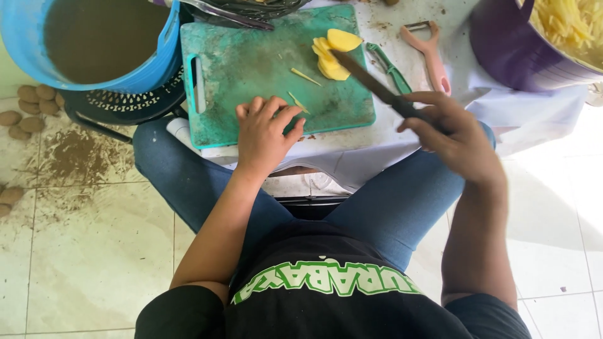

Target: Slicing peeled potatoes into thin strips on a cutting board using a knife.

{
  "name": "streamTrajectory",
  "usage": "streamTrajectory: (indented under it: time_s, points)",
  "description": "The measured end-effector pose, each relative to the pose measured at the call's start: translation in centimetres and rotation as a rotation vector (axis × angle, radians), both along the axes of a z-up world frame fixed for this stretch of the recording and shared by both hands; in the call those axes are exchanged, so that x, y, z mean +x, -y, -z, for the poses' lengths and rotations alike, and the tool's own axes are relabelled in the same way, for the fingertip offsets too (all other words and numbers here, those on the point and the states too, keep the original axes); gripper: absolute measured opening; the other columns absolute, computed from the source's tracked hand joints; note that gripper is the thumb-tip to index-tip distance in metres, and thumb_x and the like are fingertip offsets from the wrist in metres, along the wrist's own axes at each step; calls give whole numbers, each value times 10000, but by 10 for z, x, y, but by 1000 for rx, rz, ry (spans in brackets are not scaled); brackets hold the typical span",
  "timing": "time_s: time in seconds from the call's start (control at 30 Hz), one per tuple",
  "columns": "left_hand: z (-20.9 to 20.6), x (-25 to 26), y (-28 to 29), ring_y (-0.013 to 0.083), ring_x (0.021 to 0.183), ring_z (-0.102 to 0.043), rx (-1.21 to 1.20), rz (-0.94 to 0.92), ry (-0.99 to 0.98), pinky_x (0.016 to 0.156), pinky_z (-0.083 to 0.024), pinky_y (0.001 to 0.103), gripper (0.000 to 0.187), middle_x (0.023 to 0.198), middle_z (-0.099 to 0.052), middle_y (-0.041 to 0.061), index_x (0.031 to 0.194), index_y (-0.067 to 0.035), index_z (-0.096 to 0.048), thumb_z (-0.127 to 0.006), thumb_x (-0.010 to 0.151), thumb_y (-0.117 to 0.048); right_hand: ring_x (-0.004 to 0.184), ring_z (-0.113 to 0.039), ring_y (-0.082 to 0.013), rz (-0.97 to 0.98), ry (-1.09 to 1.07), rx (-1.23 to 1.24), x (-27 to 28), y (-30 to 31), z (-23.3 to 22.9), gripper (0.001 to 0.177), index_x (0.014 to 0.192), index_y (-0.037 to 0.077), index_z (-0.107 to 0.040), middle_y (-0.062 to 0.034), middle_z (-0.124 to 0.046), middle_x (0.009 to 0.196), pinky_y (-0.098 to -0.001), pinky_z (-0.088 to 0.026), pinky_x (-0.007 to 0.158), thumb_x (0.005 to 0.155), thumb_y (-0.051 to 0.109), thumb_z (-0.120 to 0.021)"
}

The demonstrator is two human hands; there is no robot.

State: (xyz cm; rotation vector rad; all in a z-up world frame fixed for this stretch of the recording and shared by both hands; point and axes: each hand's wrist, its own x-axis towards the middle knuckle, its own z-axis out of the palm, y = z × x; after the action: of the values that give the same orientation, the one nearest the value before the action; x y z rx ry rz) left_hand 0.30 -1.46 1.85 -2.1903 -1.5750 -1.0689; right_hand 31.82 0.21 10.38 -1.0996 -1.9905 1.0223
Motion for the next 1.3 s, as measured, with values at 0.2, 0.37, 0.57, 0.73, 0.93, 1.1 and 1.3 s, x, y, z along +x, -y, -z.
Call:
streamTrajectory:
  time_s: [0.2, 0.37, 0.57, 0.73, 0.93, 1.1, 1.3]
  points:
    - [22, -6, -11, 190, 819, -501, 99, 21, -12, 773, -321, 389, 130, 871, -522, -46, 974, -202, -673, -732, 938, -312, 531, -560, -208, -16, 59, -26, -43, -28, 17, 343, 1340, 48, -645, -177, -723, 835, -323, -440, 555, 998, 52, -621]
    - [21, -5, -11, 182, 838, -512, 91, 15, 31, 787, -315, 380, 105, 868, -537, -51, 1021, -198, -668, -683, 971, -288, 508, -520, -141, -100, 48, -141, -29, -46, 29, 348, 1355, 29, -614, -148, -705, 824, -263, -410, 505, 1010, 37, -576]
    - [6, -2, -3, 184, 860, -543, 52, 16, 83, 813, -324, 372, 195, 917, -637, -45, 1112, -143, -656, -705, 923, -148, 451, -457, -82, -207, 41, -292, -4, -46, 18, 356, 1338, -14, -596, -116, -709, 786, -200, -344, 394, 986, 30, -561]
    - [4, -4, 1, 197, 878, -536, -27, 42, 75, 860, -336, 385, 417, 1038, -703, -47, 1279, -91, -608, -728, 880, -59, 463, -439, -88, -211, 33, -450, 11, -49, 22, 353, 1329, 14, -624, -85, -704, 785, -195, -347, 396, 992, 108, -576]
    - [6, -5, 0, 204, 893, -547, -59, 75, 31, 869, -336, 390, 422, 1129, -727, -34, 1314, -96, -569, -694, 911, -92, 440, -428, -71, -290, -15, -577, 9, -54, 34, 376, 1348, -23, -619, -125, -730, 810, -180, -306, 373, 994, 75, -541]
    - [6, -4, 1, 213, 925, -540, -60, 43, 49, 876, -330, 391, 412, 1161, -731, -23, 1312, -98, -559, -683, 919, -96, 403, -406, -49, -239, -236, -727, 3, -52, 44, 350, 1312, -49, -598, -142, -694, 788, -168, -288, 321, 989, 80, -554]
    - [4, -3, 0, 210, 926, -552, -27, -3, 85, 870, -340, 386, 420, 1129, -706, 19, 1291, -64, -586, -716, 892, -78, 375, -401, -29, -241, -387, -732, 16, -43, 44, 347, 1303, -85, -562, -147, -681, 777, -157, -281, 277, 994, 71, -536]
